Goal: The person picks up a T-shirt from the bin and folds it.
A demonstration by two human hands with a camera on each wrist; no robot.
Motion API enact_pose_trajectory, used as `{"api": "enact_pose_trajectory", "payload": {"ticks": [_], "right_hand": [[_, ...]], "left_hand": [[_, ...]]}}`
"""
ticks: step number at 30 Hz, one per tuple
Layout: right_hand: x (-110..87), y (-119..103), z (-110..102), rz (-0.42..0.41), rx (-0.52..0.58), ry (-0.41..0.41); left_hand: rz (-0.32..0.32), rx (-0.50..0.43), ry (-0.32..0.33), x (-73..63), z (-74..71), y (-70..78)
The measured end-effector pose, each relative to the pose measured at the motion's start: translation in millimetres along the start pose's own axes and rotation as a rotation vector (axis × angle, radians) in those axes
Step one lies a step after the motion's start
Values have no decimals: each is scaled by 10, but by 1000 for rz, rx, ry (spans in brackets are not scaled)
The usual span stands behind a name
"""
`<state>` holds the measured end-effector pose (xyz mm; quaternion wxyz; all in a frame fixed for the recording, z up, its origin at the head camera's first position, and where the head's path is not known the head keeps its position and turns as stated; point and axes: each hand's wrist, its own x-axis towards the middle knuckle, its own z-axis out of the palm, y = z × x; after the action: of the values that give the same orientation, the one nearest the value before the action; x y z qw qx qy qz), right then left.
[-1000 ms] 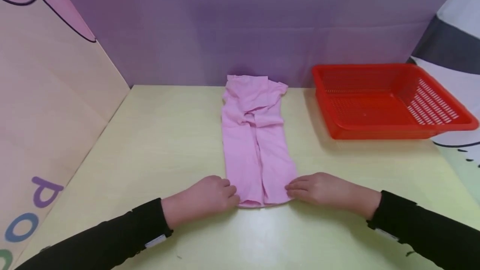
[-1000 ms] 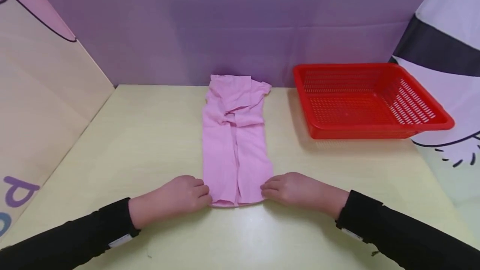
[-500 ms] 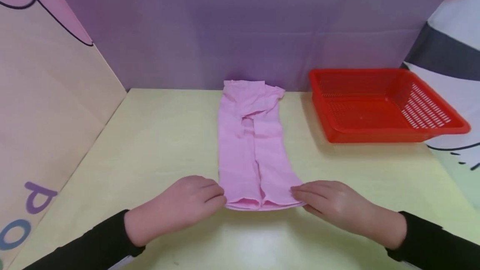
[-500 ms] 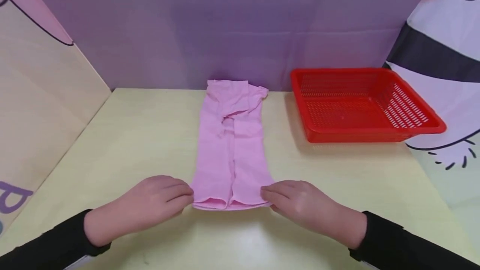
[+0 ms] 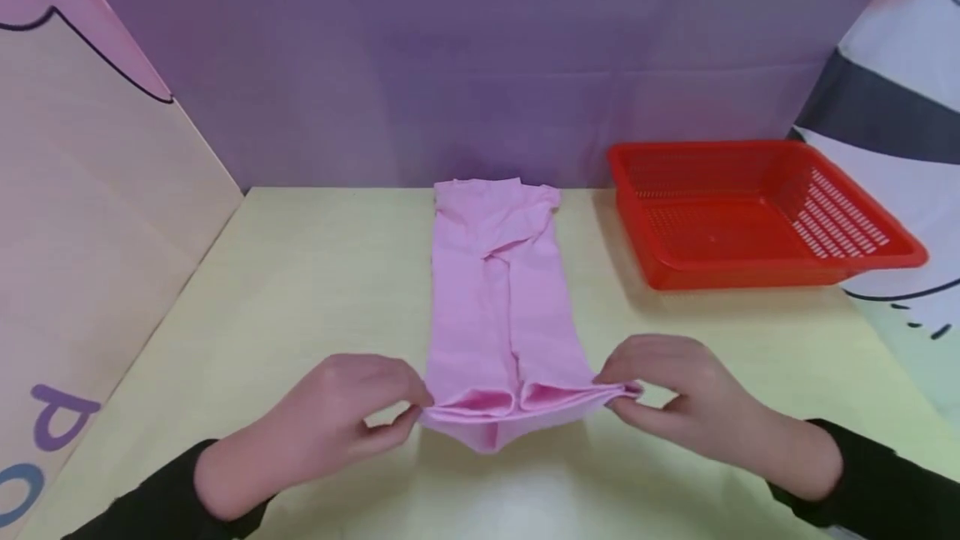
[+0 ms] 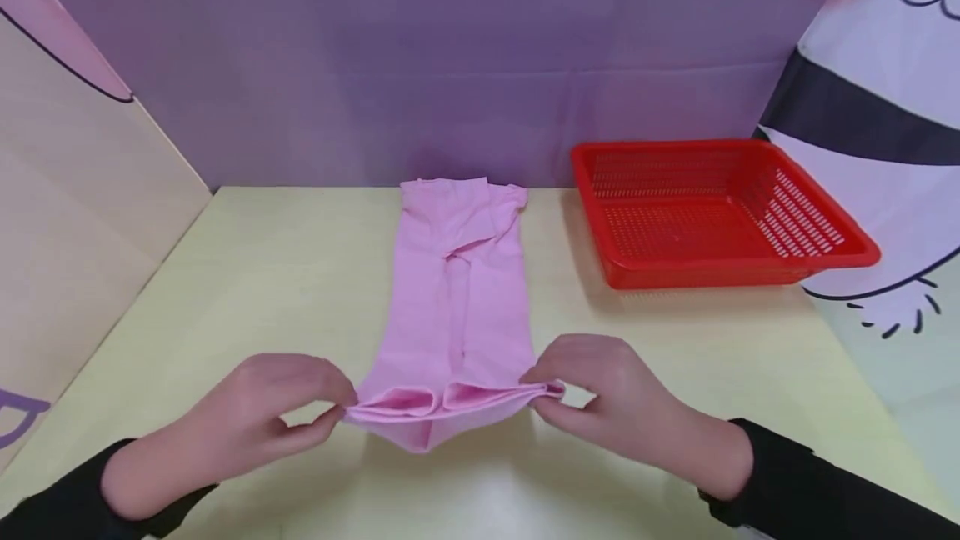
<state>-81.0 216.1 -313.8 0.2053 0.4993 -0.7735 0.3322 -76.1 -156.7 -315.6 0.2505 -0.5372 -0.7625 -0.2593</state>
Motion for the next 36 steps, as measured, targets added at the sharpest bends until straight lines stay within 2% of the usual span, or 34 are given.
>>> {"api": "enact_pose_trajectory", "payload": {"ticks": [4,7,8,11,14,16,20,24,27,31,36], "right_hand": [[115,138,1,313,189,-11],[225,305,53,572,327,14],[270,371,73,652,358,26],[408,602,137,835,416,58],[513,843,210,972,408,69],[551,1005,263,1025,405,69],[590,1256,370,1094,395,58],[595,1446,474,1151,433,47],[579,1570,540,1175,461,29],[563,1677,608,1188,447,-2],[554,1742,662,1211,417,-23]], "left_hand": [[-376,-235,-76,113,-43,-91],[-641,-339,-83,224,-24,-231],[-703,-367,-72,257,-5,-296],[-823,-428,-28,340,74,-522],[-907,-487,2,395,167,-756],[-957,-502,0,412,229,-908],[-1057,-549,-25,412,358,-1168],[-1123,-631,-61,387,475,-1362],[-1151,-627,-107,365,539,-1462],[-1186,-568,-159,357,608,-1538],[-1215,-548,-168,355,663,-1573]]}}
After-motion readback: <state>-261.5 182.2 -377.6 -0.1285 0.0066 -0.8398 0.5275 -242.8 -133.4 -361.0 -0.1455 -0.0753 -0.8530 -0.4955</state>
